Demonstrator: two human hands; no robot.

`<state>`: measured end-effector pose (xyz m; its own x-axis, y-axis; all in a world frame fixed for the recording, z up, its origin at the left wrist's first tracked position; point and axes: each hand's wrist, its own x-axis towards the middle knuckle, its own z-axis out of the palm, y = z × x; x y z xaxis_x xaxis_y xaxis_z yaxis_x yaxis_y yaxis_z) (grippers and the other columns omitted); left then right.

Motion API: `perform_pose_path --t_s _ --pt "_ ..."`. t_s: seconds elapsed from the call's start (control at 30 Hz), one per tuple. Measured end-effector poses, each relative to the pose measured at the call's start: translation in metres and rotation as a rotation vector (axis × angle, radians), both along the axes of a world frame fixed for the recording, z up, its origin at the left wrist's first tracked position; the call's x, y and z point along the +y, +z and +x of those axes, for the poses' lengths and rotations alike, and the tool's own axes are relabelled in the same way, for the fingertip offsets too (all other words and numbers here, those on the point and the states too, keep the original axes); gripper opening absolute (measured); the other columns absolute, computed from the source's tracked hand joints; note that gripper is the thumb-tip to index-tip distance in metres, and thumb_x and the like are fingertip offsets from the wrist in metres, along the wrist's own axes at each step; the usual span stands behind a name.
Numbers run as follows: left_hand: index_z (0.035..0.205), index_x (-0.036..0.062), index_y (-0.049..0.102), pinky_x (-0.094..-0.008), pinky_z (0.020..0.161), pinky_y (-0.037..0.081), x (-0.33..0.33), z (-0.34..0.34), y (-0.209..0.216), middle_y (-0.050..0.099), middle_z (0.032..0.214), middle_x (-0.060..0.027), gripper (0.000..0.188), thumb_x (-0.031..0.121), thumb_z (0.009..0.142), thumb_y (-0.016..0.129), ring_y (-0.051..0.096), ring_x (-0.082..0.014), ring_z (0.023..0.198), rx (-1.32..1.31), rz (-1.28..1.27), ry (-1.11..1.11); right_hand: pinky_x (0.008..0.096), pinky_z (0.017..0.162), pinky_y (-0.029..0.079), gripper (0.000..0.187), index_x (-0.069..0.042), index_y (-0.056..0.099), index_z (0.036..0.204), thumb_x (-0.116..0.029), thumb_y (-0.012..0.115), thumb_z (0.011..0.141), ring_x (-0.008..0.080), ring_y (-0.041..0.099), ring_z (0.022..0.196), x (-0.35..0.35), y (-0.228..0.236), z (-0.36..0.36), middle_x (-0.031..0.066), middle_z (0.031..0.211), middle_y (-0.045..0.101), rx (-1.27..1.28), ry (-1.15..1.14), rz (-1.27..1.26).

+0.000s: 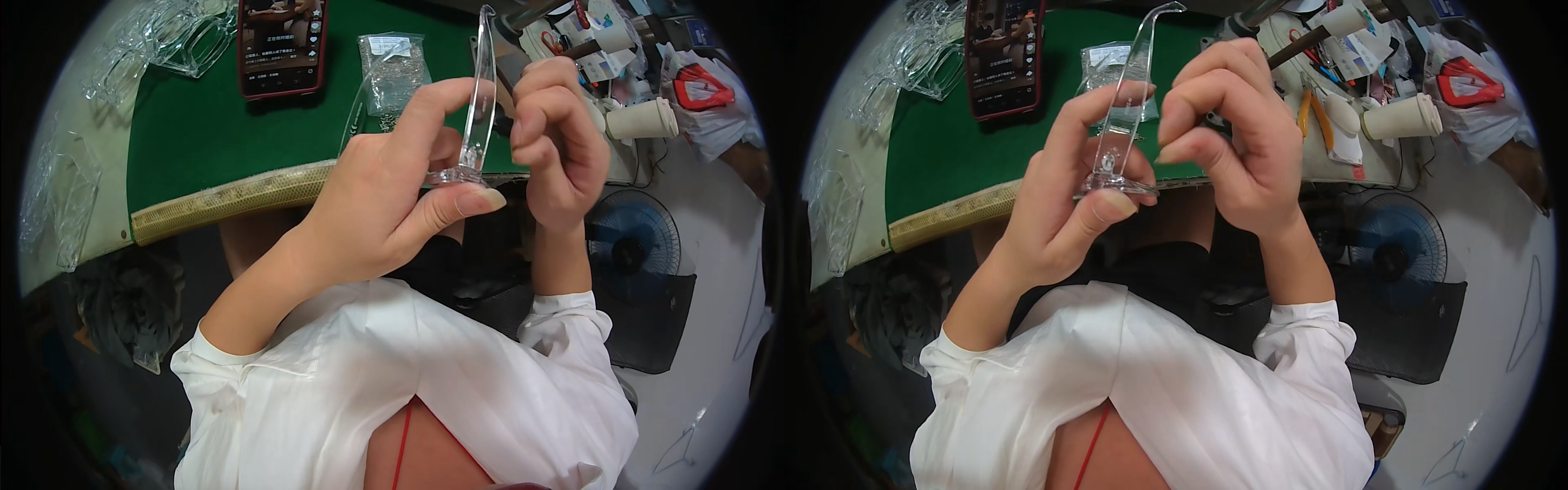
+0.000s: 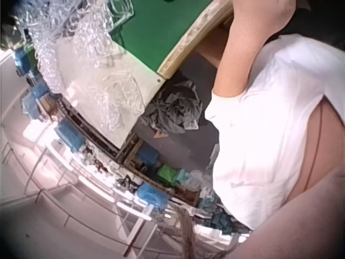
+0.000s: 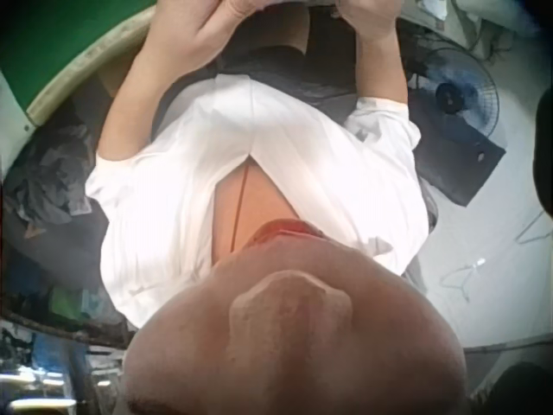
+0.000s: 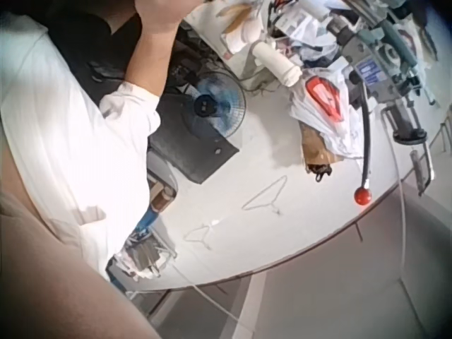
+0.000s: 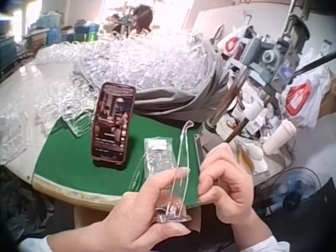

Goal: The person repeatedly picks up clear eyeglass frames and small metal screws from a green work surface, inserts the screws into the hinge area of the frames, and places the frames back down. A smartphone is visible on the table, and the person continues this repetitive assembly process throughout the clip.

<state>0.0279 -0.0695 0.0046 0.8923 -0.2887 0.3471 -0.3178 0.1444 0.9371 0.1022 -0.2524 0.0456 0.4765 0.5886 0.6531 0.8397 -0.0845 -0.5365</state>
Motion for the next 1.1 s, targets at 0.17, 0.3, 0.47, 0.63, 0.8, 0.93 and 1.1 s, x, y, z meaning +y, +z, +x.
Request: perform_pose_path --t_s 0.17,0.3,0.47,0.63,0.8,0.93,1.1 --pt "0.137 -0.0016 0.027 -0.0272 0.073 0.049 -0.004 0.000 -0.002 0.064 0.088 -0.0114 0.067 0.027 0.087 0.062 0.063 -0.0171 0.078 -0.083 0.059 0.002 0.0281 0.068 0.036 0.019 -0.006 0.063 0.074 -0.023 0.071 0.073 0.0195 0.045 0.077 0.007 0.009 0.003 0.0041 0.078 0.056 -0.197 0.017 -0.058" --pt "0.136 -0.0021 0.028 -0.0278 0.073 0.049 -0.003 0.000 -0.003 0.064 0.088 -0.0127 0.066 0.021 0.085 0.062 0.064 -0.0196 0.078 -0.094 0.101 0.004 0.0276 0.068 0.037 0.018 -0.006 0.063 0.074 -0.022 0.071 0.072 0.0194 0.046 0.077 0.008 0.006 0.002 0.0038 0.077 0.056 -0.182 0.018 -0.050" --pt "0.136 -0.0020 0.029 -0.0284 0.073 0.049 -0.003 0.001 -0.003 0.065 0.086 -0.0138 0.065 0.020 0.085 0.062 0.064 -0.0216 0.078 -0.104 0.112 0.023 0.0271 0.067 0.037 0.016 -0.005 0.063 0.073 -0.017 0.072 0.069 0.0186 0.046 0.078 0.010 0.010 0.003 0.0033 0.076 0.057 -0.137 0.034 -0.065" --pt "0.135 -0.0015 0.029 -0.0285 0.072 0.048 -0.003 0.003 -0.005 0.065 0.085 -0.0143 0.065 0.024 0.085 0.063 0.064 -0.0233 0.077 -0.129 0.120 0.048 0.0267 0.068 0.036 0.015 -0.006 0.063 0.073 -0.014 0.074 0.066 0.0177 0.046 0.078 0.009 0.011 0.003 0.0027 0.076 0.057 -0.089 0.043 -0.069" --pt "0.135 -0.0007 0.030 -0.0283 0.072 0.048 -0.003 0.002 -0.006 0.065 0.085 -0.0140 0.066 0.029 0.086 0.064 0.064 -0.0236 0.077 -0.126 0.139 0.046 0.0263 0.069 0.036 0.016 -0.006 0.064 0.073 -0.015 0.075 0.065 0.0175 0.045 0.079 0.008 0.010 0.005 0.0024 0.076 0.057 -0.100 0.053 -0.081" --pt "0.135 -0.0002 0.030 -0.0277 0.071 0.048 -0.004 0.002 -0.007 0.064 0.084 -0.0126 0.065 0.029 0.087 0.063 0.064 -0.0227 0.076 -0.127 0.144 0.051 0.0264 0.069 0.035 0.017 -0.006 0.064 0.073 -0.016 0.075 0.065 0.0175 0.045 0.079 0.006 0.010 0.005 0.0018 0.076 0.055 -0.055 0.056 -0.093" --pt "0.134 0.0002 0.031 -0.0272 0.069 0.048 -0.002 0.003 -0.005 0.064 0.082 -0.0111 0.064 0.030 0.087 0.063 0.063 -0.0202 0.074 -0.107 0.150 0.008 0.0246 0.071 0.036 0.021 -0.004 0.063 0.077 -0.012 0.078 0.064 0.0152 0.045 0.081 0.003 0.012 0.009 0.0028 0.082 0.052 0.093 0.134 -0.092"
